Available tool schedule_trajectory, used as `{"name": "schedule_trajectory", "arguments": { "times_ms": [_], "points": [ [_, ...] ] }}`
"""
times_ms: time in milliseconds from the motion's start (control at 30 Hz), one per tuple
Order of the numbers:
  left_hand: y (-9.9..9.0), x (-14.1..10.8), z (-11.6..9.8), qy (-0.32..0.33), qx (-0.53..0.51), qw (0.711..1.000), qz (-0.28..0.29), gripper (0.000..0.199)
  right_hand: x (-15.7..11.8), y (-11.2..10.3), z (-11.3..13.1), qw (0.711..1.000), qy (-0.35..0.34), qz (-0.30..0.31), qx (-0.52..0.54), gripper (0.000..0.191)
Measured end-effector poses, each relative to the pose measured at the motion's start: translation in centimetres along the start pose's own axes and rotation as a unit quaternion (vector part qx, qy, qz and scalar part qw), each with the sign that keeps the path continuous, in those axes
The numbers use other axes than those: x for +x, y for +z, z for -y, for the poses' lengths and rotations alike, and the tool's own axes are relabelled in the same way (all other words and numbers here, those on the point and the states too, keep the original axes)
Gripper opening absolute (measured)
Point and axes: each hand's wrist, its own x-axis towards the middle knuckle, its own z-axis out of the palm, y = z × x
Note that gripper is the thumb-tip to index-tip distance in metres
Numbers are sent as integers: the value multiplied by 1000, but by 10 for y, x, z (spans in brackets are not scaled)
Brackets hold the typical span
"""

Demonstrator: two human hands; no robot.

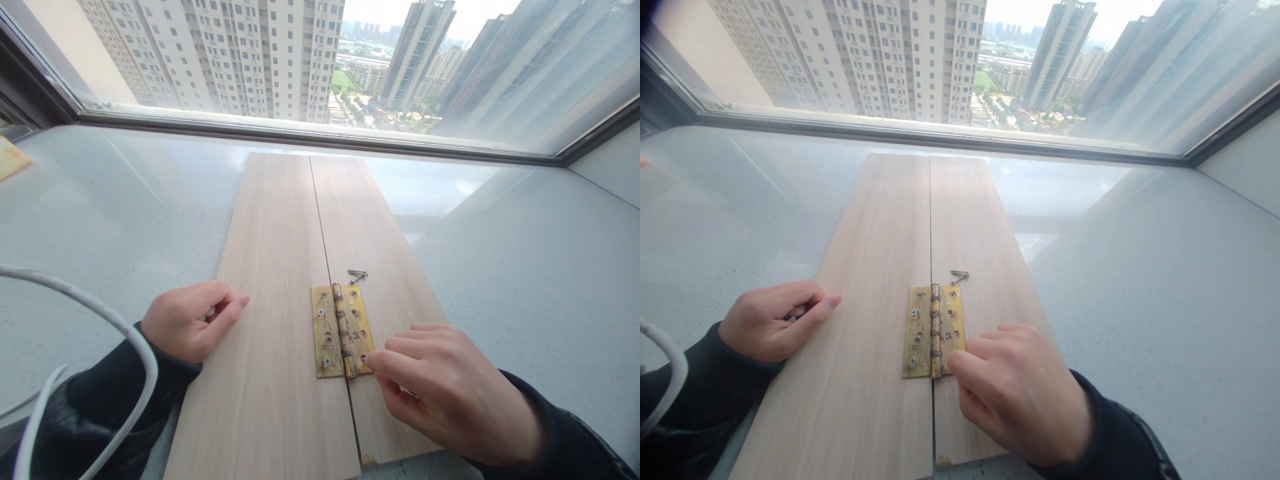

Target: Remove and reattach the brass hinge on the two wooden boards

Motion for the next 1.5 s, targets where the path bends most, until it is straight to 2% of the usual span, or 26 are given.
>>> {"name": "schedule_trajectory", "arguments": {
  "times_ms": [233, 500, 767, 1067, 1167, 1233, 1300, 1400, 1500],
  "points": [
    [3, -1, 1, -3, -12, 1000, -10, 41, -1, 5, -7, 999, -36, -16, 3, 19],
    [2, -1, 1, 0, -9, 1000, -5, 40, -2, 0, -13, 997, -72, -2, 30, 21],
    [0, 0, 0, 2, -6, 1000, -2, 41, -3, 2, -12, 997, -15, 5, 71, 20],
    [1, 0, 0, 9, -3, 1000, -14, 40, -2, -3, -6, 997, -34, -16, 61, 21],
    [1, 0, 0, 7, -4, 1000, -18, 40, 4, -9, -15, 993, -27, -72, 94, 16],
    [1, 1, 0, 6, -7, 1000, -14, 40, 13, -10, -28, 986, -5, -119, 118, 11],
    [0, 1, 0, 7, -8, 1000, -10, 40, 24, -9, -42, 984, 28, -140, 107, 7],
    [0, 1, -1, 3, -7, 1000, -11, 40, 39, -4, -60, 986, 82, -131, 70, 9],
    [1, 1, -1, 1, -11, 1000, -14, 41, 45, 3, -70, 988, 100, -108, 50, 11]
  ]
}}
